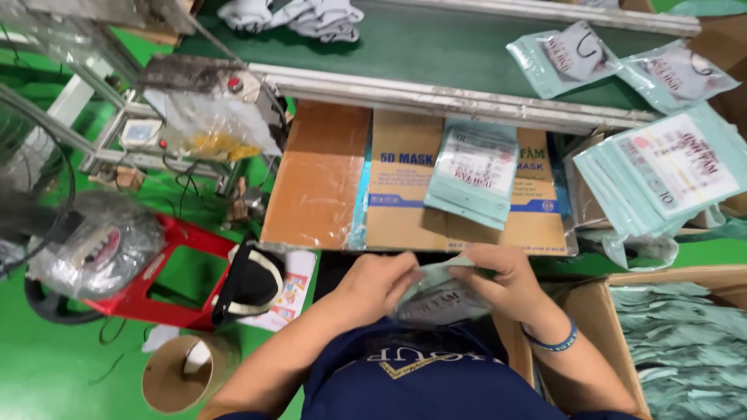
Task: The person picks up face masks from a conveyor belt, gathers them into stacks, and places the stacks into plastic packaging bags.
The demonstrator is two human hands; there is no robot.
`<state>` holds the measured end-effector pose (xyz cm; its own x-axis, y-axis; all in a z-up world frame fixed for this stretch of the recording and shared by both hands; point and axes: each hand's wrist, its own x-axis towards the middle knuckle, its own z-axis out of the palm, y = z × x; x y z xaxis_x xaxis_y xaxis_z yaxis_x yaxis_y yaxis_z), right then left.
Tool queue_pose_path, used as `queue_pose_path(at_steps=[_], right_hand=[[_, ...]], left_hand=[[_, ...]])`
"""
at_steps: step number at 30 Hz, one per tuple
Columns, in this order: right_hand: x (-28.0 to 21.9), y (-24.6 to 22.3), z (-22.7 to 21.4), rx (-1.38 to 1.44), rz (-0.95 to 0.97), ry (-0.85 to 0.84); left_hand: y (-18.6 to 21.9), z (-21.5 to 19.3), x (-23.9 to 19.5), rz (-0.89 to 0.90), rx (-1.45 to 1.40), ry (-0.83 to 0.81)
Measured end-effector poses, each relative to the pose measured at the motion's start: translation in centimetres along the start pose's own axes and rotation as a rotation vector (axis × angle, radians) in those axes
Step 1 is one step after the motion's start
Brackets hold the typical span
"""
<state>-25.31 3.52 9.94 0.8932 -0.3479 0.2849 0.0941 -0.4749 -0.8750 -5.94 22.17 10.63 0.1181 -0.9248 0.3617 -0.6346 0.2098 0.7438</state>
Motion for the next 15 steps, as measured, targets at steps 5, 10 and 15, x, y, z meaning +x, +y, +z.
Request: queue_pose_path(at_steps=[5,10,15], right_hand=[[0.3,1.7,-0.9,0.156,0.025,0.154],[4.6,1.5,-2.5,0.338,0.088,0.066],[11.2,9.0,-11.0,-0.05,0.387,0.263]], left_hand=[[-0.2,-2.0,1.3,-0.048,-0.093,-0.093],[-3.1,-2.9,2.8,-0.153,-0.053,-0.046],[-8.5,-5.5,10.1,-0.105,-0.141,0.153]])
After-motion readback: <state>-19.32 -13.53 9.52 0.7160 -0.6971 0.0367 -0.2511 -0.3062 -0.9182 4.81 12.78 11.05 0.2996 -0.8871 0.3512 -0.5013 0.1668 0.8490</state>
